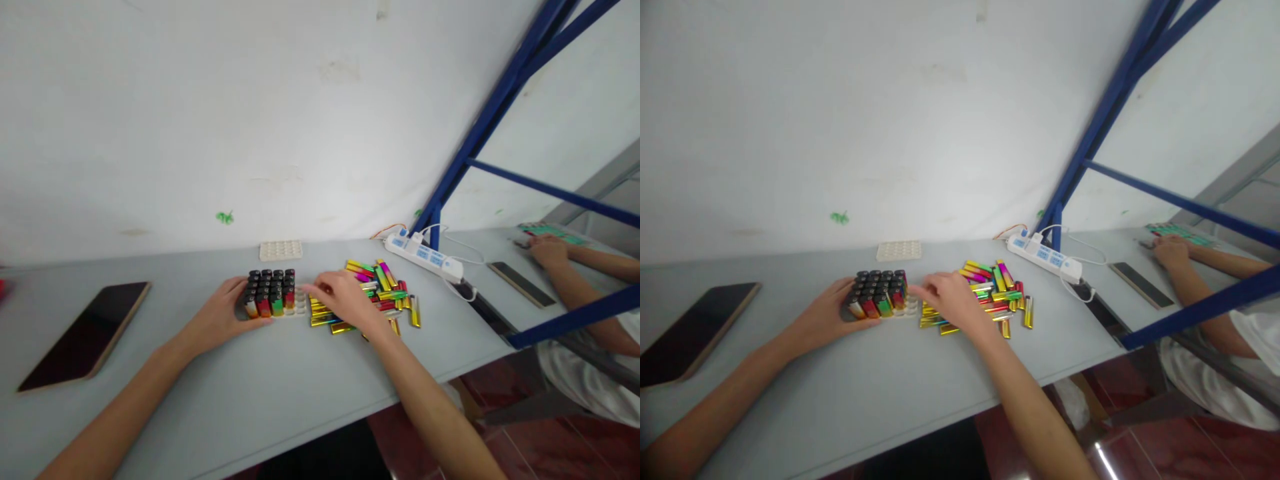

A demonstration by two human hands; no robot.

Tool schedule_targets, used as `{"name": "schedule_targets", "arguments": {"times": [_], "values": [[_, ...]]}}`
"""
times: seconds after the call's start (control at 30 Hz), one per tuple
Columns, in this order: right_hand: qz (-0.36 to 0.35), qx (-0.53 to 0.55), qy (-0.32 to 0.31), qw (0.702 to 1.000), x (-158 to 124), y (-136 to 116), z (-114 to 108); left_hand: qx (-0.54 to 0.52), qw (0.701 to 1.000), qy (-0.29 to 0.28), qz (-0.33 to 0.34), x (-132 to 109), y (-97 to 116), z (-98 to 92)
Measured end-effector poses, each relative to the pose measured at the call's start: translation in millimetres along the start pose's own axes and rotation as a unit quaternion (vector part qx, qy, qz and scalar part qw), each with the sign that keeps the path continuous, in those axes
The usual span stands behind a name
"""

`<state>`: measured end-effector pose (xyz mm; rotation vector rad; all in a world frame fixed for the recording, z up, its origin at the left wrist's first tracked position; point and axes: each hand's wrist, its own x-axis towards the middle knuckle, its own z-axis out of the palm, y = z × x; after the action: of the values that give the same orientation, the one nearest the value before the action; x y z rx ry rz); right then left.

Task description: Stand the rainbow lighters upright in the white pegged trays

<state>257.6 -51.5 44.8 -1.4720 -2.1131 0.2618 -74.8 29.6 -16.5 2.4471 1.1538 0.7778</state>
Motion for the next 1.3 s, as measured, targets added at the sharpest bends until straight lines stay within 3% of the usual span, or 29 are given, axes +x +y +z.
{"name": "schedule_targets", "arguments": {"times": [0.13,0.2,0.27,0.37,0.5,0.57,0.67,0.73,0.8,0.9,0.97,1.1,1.3], "values": [[0.174,-0.06,0.137,0.973,-20.7,59.7,-47.9,0.0,1.0,-0.001,-0.007,-0.1,-2.0,1.2],[0.264,-0.119,0.139,0.947,-31.5,91.2,-66.8,-0.005,1.0,-0.01,-0.012,-0.1,-1.7,0.9],[0.318,-0.151,0.1,0.931,-39.5,114.5,-75.4,-0.008,1.0,-0.013,-0.016,-0.2,-0.6,0.7],[0.335,-0.148,0.033,0.93,-43.6,128.6,-72.5,-0.013,1.0,-0.012,-0.019,-0.7,1.3,0.9],[0.321,-0.146,0.024,0.935,-42.4,128.3,-66.9,-0.02,0.999,-0.015,-0.02,-1.6,2.7,2.4],[0.324,-0.137,0.049,0.935,-41.7,130.5,-68.6,-0.021,1.0,-0.01,-0.018,-2.1,3.0,3.3],[0.324,-0.058,0.161,0.931,-35.5,135.5,-69.9,-0.022,1.0,-0.005,-0.011,-2.9,3.7,4.3],[0.294,0.056,0.228,0.927,-24.9,132.5,-65.5,-0.016,1.0,-0.006,-0.007,-3.5,4.4,4.5],[0.232,0.204,0.237,0.921,-9.5,118.9,-55.9,-0.009,1.0,-0.007,-0.003,-3.9,5.2,4.0],[0.137,0.389,0.181,0.893,15.5,79.7,-35.2,-0.007,1.0,-0.011,0.0,-4.0,6.9,2.1],[0.121,0.463,0.134,0.868,26.9,49.3,-20.0,-0.008,1.0,-0.013,-0.005,-3.8,8.2,0.7],[0.17,0.537,0.039,0.825,26.8,6.8,7.9,-0.013,1.0,-0.006,-0.011,-3.8,9.4,-1.0],[0.241,0.5,0.032,0.831,8.7,-9.0,25.3,-0.004,1.0,-0.009,-0.007,-4.0,6.5,-2.4]]}}
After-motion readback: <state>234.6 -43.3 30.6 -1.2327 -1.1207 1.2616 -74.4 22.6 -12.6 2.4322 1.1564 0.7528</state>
